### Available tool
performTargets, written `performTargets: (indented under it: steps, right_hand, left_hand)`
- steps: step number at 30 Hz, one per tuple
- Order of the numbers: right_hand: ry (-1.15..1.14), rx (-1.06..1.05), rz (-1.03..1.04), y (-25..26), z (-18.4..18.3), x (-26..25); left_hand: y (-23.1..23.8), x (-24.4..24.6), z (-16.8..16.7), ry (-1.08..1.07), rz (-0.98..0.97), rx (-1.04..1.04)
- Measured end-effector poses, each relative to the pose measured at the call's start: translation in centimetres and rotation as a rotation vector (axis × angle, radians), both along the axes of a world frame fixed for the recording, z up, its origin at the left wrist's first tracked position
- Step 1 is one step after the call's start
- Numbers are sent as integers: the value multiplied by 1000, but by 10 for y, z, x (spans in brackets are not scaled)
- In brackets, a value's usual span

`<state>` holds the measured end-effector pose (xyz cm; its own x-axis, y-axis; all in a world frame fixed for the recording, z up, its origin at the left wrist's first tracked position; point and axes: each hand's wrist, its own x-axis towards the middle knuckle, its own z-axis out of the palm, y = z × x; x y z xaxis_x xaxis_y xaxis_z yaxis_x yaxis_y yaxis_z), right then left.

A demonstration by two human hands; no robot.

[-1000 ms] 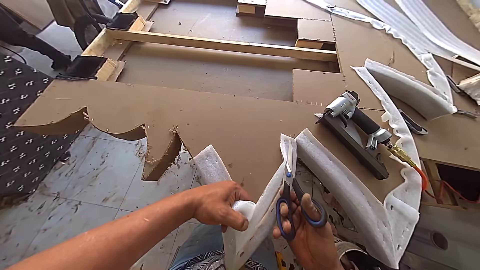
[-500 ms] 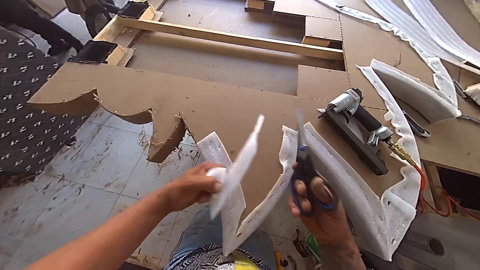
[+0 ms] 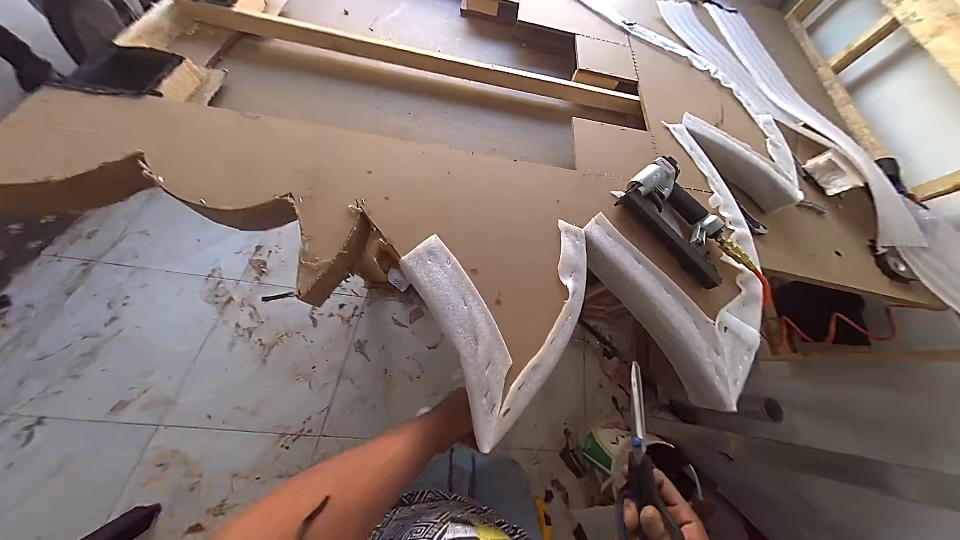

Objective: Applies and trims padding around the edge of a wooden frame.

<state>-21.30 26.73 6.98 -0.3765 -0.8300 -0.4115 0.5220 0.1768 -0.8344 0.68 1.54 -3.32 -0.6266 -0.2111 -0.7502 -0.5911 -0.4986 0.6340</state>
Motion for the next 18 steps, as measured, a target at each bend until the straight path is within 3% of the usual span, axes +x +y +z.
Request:
performTargets:
  steps: [2,4,7,9,14,18]
  right_hand:
    - [-39,-1,-74,19,-1,31]
    - [-94,8,-135,36,-3,61]
    - [-89,80,-188,58,-12,93]
    - [-83,149,-199,67,-21,109]
    - [28,285,-157,59,-30,129]
    - [318,473,89,41,-30,132]
  left_hand:
    - [15,-23,-33,447,113,263]
    - [21,-29,-39,575,265,510]
    - [8,-15,3,618,567,671]
    - [1,0,22,616,645,693]
    - [3,25,32,362,713,529]
    - [3,44,20,330,629,555]
